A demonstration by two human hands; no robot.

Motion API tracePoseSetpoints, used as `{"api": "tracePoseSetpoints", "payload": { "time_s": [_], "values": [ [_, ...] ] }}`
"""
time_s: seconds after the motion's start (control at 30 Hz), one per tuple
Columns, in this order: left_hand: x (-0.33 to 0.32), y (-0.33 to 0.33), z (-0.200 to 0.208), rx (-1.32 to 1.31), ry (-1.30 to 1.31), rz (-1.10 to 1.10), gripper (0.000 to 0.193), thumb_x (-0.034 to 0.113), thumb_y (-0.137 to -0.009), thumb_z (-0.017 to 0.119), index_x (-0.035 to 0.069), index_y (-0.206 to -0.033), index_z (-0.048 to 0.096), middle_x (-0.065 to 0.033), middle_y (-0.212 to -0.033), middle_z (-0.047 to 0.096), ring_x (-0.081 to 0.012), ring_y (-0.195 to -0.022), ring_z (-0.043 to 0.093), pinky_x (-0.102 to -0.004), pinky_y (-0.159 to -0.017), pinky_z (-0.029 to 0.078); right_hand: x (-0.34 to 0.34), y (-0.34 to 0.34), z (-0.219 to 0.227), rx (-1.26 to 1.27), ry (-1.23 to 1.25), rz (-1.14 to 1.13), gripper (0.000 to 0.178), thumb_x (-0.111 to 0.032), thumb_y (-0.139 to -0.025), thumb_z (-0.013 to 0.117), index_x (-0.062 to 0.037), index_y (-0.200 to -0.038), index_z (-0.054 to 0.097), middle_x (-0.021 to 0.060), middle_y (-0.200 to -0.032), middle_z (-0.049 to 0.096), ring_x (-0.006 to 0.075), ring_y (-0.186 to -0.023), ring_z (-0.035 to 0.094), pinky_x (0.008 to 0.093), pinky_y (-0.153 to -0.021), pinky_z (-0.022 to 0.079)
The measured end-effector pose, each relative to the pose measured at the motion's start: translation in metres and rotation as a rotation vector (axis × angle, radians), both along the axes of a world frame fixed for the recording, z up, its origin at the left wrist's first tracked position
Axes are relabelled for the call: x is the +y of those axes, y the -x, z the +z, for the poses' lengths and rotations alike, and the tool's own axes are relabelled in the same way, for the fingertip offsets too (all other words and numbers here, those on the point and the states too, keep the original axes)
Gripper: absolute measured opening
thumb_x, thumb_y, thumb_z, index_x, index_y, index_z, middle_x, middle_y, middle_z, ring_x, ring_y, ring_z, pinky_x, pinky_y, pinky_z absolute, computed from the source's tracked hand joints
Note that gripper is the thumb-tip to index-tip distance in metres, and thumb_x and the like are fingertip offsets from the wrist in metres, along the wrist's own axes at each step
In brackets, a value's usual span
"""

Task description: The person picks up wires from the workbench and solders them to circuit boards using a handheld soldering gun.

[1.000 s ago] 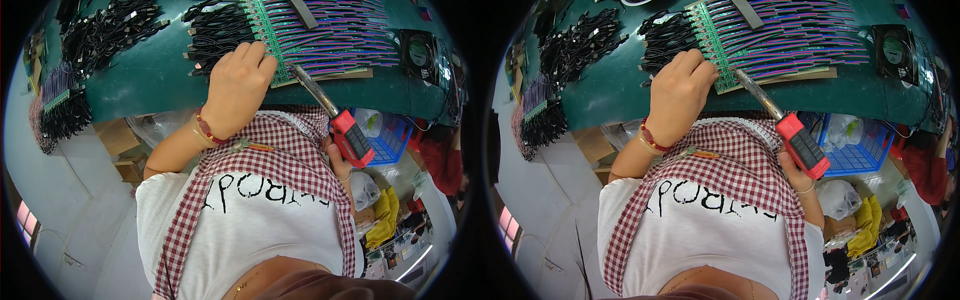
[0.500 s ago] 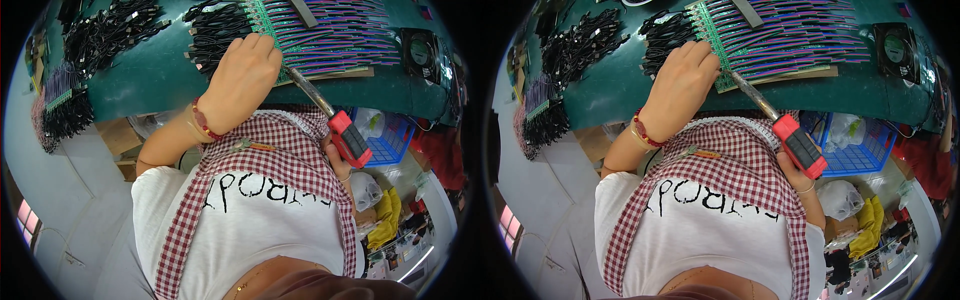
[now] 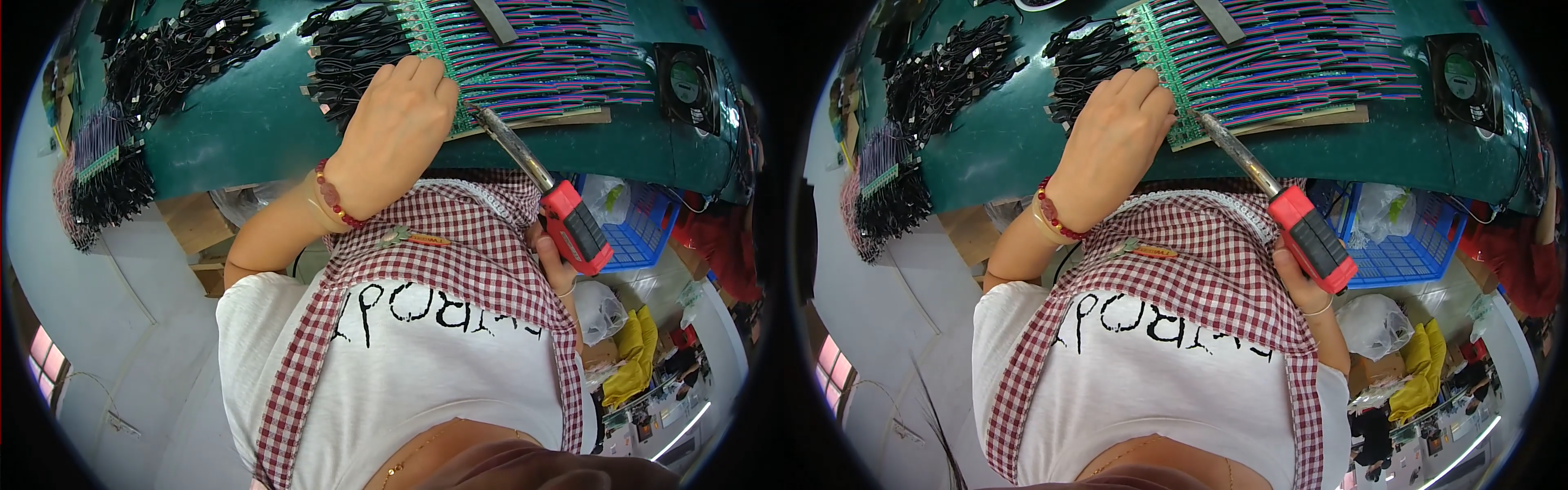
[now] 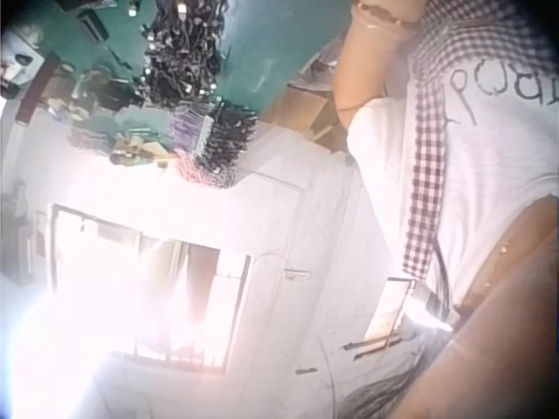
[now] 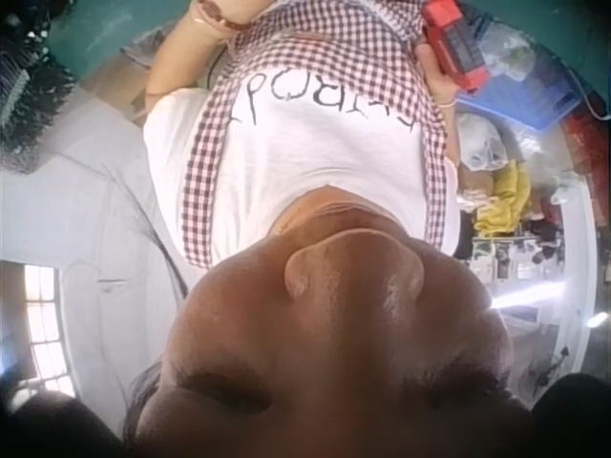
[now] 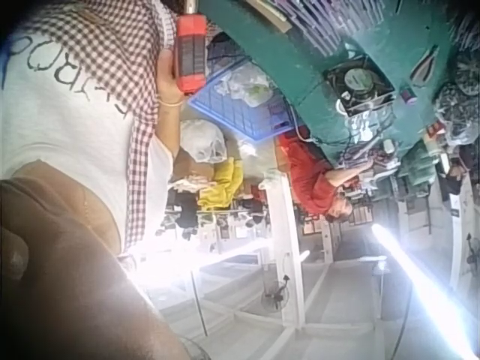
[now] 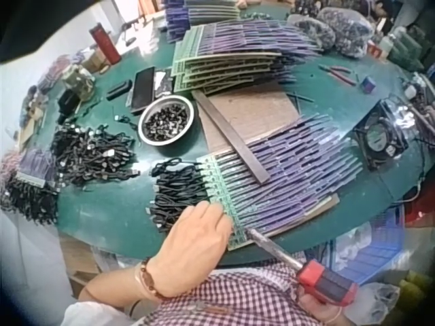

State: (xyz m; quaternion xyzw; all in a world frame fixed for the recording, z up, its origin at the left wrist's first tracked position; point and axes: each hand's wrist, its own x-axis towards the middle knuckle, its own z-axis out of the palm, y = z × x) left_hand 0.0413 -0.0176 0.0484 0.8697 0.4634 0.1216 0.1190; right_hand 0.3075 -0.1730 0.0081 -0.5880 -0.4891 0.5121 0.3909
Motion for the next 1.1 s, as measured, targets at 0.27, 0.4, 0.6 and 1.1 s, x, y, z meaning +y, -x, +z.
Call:
{"api": "tracePoseSetpoints", "payload": {
  "time_s": [0.27,0.4,0.6,1.1],
  "values": [
    [-0.003,0.002,-0.002,-0.012,-0.021,0.045,0.016,0.007,-0.071,0.066,0.004,-0.080,0.052,-0.0085,-0.080,0.048,-0.0254,-0.078,0.050,-0.0347,-0.071,0.042,0.019,0.015,0.015,0.326,0.003,-0.102,0.036,-0.009,-0.084,0.062,0.0043,-0.116,0.052,0.0078,-0.078,0.058,0.0155,-0.066,0.054,0.0295,-0.062,0.046],
    [-0.014,0.007,0.009,-0.042,-0.020,0.087,0.015,0.009,-0.071,0.067,0.005,-0.082,0.058,-0.0066,-0.086,0.052,-0.0234,-0.084,0.051,-0.0349,-0.072,0.041,0.032,0.020,0.018,0.326,-0.083,-0.123,0.047,-0.028,-0.086,0.060,0.0041,-0.116,0.046,0.0057,-0.065,0.049,0.0139,-0.054,0.044,0.0284,-0.051,0.037],
    [0.051,0.123,0.007,0.186,-0.401,0.482,0.020,0.005,-0.076,0.062,0.005,-0.096,0.062,-0.0093,-0.095,0.061,-0.0292,-0.087,0.057,-0.0403,-0.072,0.046,0.041,0.021,0.018,0.382,-0.195,-0.218,0.043,-0.024,-0.087,0.059,0.0055,-0.116,0.046,0.0053,-0.063,0.047,0.0127,-0.053,0.043,0.0253,-0.051,0.037],
    [0.007,0.164,-0.010,0.030,-0.012,0.502,0.017,0.007,-0.079,0.061,0.003,-0.092,0.051,-0.0124,-0.084,0.057,-0.0304,-0.084,0.055,-0.0408,-0.068,0.046,0.059,0.029,0.022,0.388,-0.255,-0.186,0.041,-0.020,-0.089,0.055,0.0067,-0.117,0.043,0.0060,-0.062,0.046,0.0120,-0.052,0.041,0.0250,-0.049,0.036]
  ]
}}
